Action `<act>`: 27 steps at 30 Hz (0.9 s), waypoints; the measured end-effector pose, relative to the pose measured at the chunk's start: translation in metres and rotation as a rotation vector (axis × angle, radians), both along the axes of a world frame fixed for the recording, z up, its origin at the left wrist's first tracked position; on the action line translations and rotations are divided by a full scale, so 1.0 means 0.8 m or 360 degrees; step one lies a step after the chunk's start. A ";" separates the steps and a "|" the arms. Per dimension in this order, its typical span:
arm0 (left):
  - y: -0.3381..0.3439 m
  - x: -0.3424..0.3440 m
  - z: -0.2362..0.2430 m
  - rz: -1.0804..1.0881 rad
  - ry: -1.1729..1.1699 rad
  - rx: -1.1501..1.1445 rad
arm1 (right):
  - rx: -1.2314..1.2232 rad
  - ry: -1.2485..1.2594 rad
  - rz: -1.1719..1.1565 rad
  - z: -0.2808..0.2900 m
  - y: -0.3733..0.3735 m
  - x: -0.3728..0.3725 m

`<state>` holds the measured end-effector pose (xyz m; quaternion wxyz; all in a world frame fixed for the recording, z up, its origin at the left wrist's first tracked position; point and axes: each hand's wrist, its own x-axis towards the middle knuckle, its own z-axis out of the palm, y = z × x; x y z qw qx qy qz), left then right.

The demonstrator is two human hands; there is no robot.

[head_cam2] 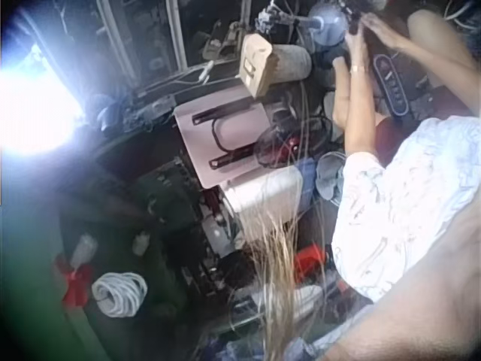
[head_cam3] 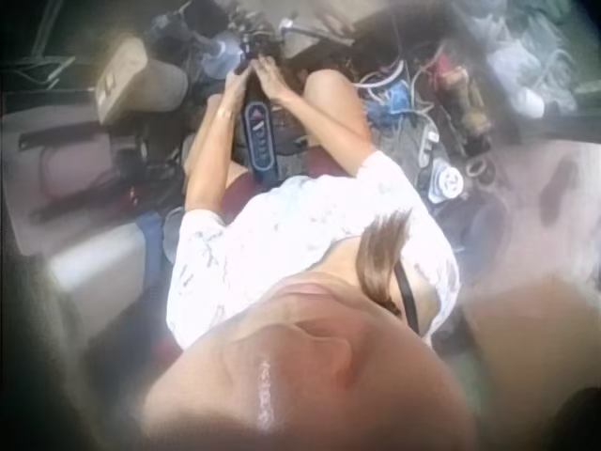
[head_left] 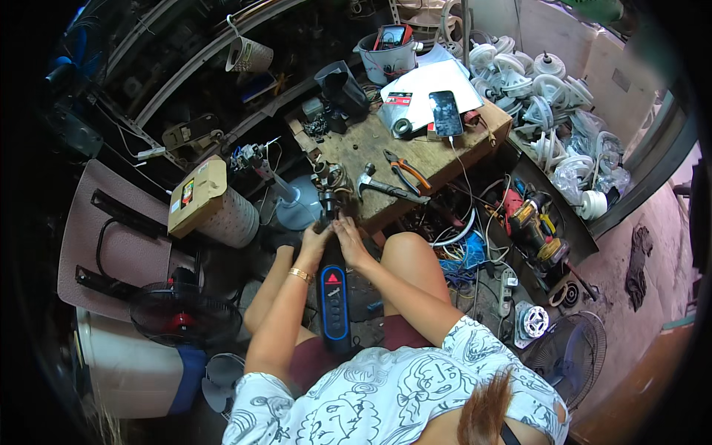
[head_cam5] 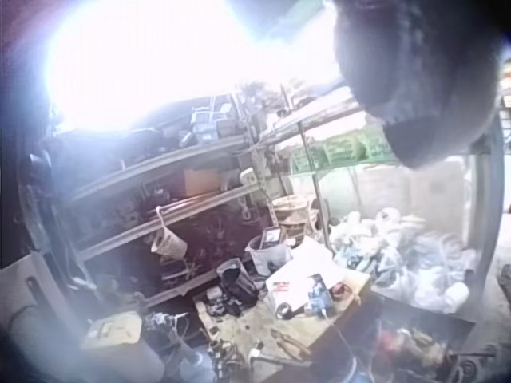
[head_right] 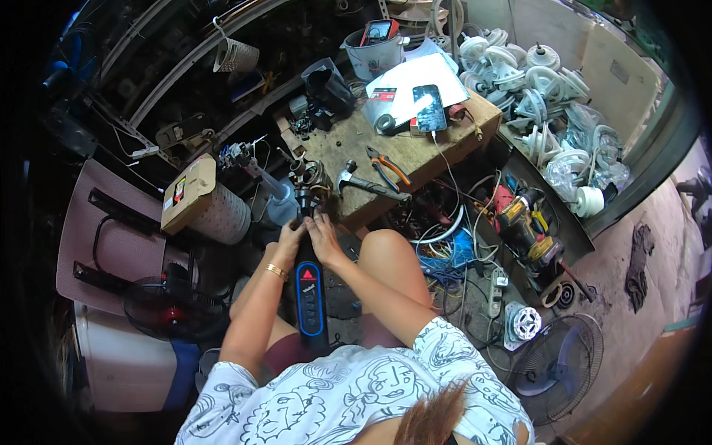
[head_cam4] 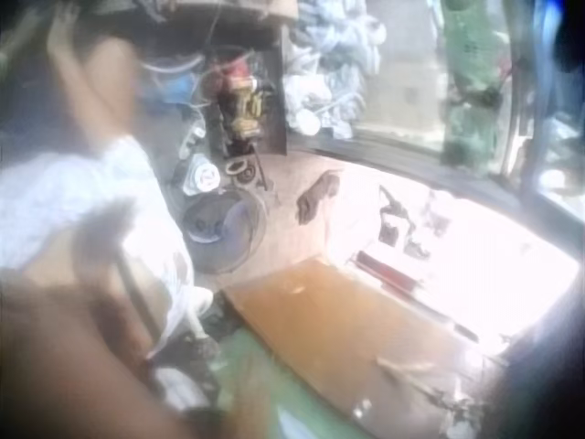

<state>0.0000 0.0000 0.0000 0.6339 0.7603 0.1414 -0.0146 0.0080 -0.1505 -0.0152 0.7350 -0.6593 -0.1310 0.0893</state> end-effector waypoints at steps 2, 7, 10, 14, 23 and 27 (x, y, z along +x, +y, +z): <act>-0.056 0.006 0.072 -0.0031 0.0068 -0.0048 | 0.0062 -0.0212 -0.0066 -0.006 -0.021 0.015; -0.049 -0.042 0.049 0.0045 0.0212 -0.0222 | 0.0044 -0.0361 -0.0161 0.047 -0.145 -0.031; -0.040 -0.034 0.008 0.0241 0.0025 0.0061 | 0.0108 -0.0315 -0.0323 0.072 -0.229 -0.048; -0.071 -0.047 0.026 0.0103 0.0103 -0.0106 | -0.0067 -0.0275 -0.0721 0.027 -0.344 -0.075; -0.059 -0.115 0.047 0.0007 -0.0074 0.0077 | -0.0120 -0.0028 -0.1148 -0.093 -0.384 -0.186; -0.072 -0.140 0.070 0.0078 -0.0243 -0.0061 | -0.0360 -0.0041 -0.1171 -0.127 -0.379 -0.212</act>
